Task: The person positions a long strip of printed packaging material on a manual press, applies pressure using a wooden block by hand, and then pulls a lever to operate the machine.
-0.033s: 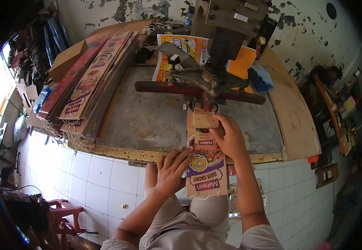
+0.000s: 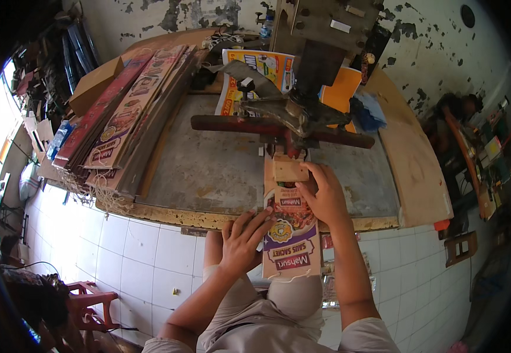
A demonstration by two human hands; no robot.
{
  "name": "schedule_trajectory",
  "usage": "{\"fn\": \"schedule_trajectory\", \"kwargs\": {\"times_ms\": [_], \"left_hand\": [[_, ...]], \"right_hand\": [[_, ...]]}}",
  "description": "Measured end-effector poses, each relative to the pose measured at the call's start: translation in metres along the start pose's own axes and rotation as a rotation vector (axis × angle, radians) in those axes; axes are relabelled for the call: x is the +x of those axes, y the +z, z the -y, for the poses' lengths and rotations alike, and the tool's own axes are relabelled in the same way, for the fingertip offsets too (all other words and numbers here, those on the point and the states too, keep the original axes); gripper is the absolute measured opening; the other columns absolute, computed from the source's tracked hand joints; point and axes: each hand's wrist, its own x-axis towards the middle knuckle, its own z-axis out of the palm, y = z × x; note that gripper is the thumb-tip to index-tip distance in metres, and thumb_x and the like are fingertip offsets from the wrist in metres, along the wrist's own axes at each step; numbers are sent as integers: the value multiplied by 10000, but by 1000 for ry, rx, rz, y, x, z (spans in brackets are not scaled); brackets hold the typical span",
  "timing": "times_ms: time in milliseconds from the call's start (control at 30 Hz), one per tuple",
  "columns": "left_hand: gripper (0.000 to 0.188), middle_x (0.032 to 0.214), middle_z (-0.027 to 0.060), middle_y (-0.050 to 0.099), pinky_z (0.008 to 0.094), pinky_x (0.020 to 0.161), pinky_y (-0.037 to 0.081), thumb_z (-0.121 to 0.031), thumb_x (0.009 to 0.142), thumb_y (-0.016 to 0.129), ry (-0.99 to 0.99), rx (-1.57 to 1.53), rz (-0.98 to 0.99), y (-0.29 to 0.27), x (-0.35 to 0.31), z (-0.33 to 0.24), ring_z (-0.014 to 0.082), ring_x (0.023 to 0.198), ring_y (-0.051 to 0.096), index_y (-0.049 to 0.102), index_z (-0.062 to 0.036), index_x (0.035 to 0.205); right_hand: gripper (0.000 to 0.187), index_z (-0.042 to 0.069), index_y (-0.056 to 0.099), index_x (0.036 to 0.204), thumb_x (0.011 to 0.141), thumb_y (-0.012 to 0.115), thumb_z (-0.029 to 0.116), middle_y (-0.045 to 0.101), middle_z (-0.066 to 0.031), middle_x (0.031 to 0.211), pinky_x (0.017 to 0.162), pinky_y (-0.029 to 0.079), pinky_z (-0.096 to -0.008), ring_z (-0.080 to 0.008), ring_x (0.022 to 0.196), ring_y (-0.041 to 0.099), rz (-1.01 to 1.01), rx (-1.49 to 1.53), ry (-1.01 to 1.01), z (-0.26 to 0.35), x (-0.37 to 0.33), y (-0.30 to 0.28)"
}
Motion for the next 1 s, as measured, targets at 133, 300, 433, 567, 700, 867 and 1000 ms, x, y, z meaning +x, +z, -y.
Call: {"fn": "schedule_trajectory", "kwargs": {"times_ms": [133,300,433,567,700,867,1000], "left_hand": [[649,1624,-87,659,414,1190,339,-330,843,873,6,36,-41,7,-3,0,206,1434,582,718,-248,1468],[657,1638,-92,649,411,1191,338,-327,847,872,14,22,-65,12,-3,3,200,1444,576,712,-251,1479],[677,1657,-90,634,404,1188,341,-337,855,864,8,21,-31,8,-6,1,204,1453,571,698,-259,1506],[696,1669,-76,625,403,1188,342,-344,861,866,33,39,-47,11,-5,2,206,1461,570,685,-251,1527],[701,1684,-19,616,424,1195,371,-322,877,864,57,57,-40,15,-10,12,218,1490,573,671,-209,1542],[700,1697,40,605,463,1265,359,-277,896,850,68,71,-66,16,-26,22,247,1559,547,657,-170,1560],[675,1687,39,616,476,1319,300,-273,899,846,73,104,-123,29,-37,25,257,1578,533,678,-171,1544]], "right_hand": [[468,78,660,1428,997,824,155,720,-164,1294,988,570,-529,-421,1162,685,5,-6,9,2,-1,-1],[445,62,693,1389,982,850,150,705,-153,1380,1012,588,-513,-414,1223,699,-29,28,-27,0,1,0],[427,44,718,1371,980,856,144,702,-148,1433,1032,596,-501,-411,1259,701,-46,29,-61,-2,-2,2],[422,48,732,1368,973,861,115,714,-137,1437,1027,601,-485,-401,1255,715,-30,81,-33,-4,-4,1],[431,50,742,1351,943,879,71,728,-128,1418,1034,606,-453,-379,1263,728,18,101,-11,5,-13,-5],[474,40,759,1292,858,948,65,750,-128,1371,1038,609,-446,-346,1244,739,29,160,-66,27,-60,-28],[474,37,763,1287,855,956,75,773,-146,1350,1068,594,-434,-337,1255,743,-141,131,16,32,-104,-61]]}}
